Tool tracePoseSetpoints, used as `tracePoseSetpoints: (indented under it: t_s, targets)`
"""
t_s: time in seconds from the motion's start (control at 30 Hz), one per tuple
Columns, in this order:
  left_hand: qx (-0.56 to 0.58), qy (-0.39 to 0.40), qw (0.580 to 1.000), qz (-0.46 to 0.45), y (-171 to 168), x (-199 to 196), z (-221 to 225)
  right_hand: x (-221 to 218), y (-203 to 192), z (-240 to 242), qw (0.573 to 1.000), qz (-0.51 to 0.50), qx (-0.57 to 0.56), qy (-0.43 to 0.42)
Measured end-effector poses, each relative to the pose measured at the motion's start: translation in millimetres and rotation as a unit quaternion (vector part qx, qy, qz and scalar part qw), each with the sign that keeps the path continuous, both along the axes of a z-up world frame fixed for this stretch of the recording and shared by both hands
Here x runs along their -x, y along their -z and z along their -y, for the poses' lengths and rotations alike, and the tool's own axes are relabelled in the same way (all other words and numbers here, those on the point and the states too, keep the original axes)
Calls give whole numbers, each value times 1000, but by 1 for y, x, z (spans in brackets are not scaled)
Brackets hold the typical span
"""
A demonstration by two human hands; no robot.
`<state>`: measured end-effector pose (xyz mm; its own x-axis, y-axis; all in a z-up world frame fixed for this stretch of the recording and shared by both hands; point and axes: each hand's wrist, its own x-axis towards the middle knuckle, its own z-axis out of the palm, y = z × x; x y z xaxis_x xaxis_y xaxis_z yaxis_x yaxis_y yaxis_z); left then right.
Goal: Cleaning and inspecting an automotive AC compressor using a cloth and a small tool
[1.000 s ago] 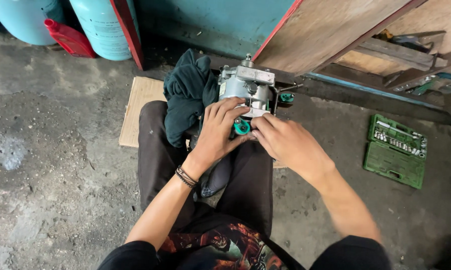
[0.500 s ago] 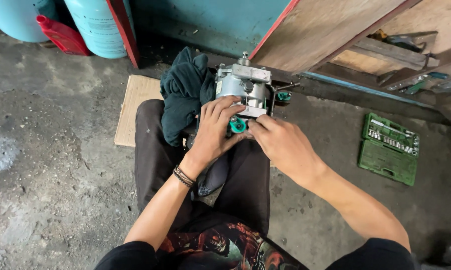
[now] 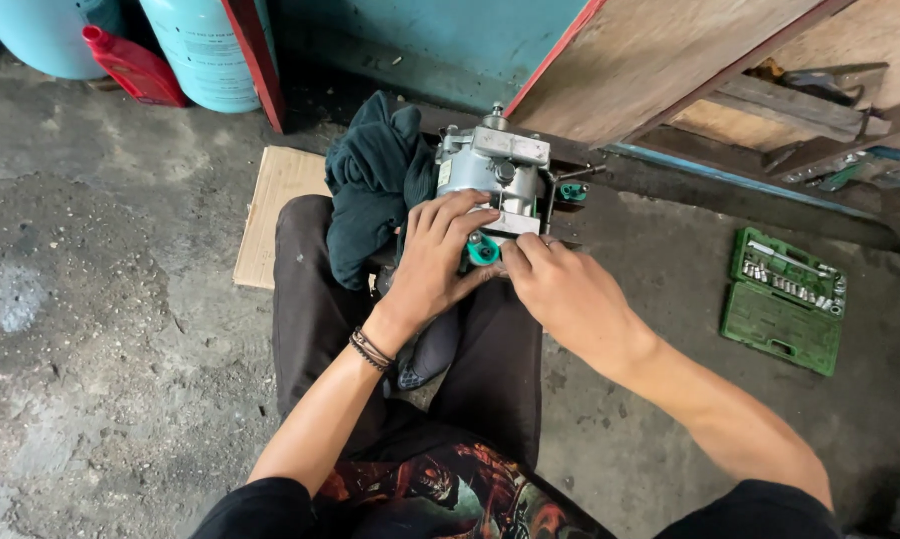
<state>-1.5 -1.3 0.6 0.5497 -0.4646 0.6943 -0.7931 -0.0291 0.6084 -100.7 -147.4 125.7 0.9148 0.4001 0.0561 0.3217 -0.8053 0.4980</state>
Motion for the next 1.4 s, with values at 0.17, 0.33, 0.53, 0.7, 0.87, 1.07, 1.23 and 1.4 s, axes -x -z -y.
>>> tracePoseSetpoints:
  t_s: [0.17,0.33,0.53,0.7,0.87,1.07,1.23,1.4]
  targets:
    - [-6,5,1000,7,-3,0,0,-11,-9,-1,996,0,88,-20]
    - [0,-6,1000,5,-2,0,-1,-23,-5,11,994,1,71,-80]
    - [2,-10,1000,11,1,0,2,-19,4,13,996,-11,49,-70]
    - [-19,-20,999,24,-1,0,1,-14,-2,9,997,-19,44,-53]
    - [-21,-24,999,28,2,0,2,-11,-3,7,998,-19,45,-43]
    - [-12,-37,999,26,6,1,3,-10,6,11,999,-17,21,-46]
    - [-9,-36,999,22,6,1,3,-4,27,23,994,-24,-100,-31]
    - [-12,-34,999,19,2,-1,2,-7,37,22,989,-2,-145,-19]
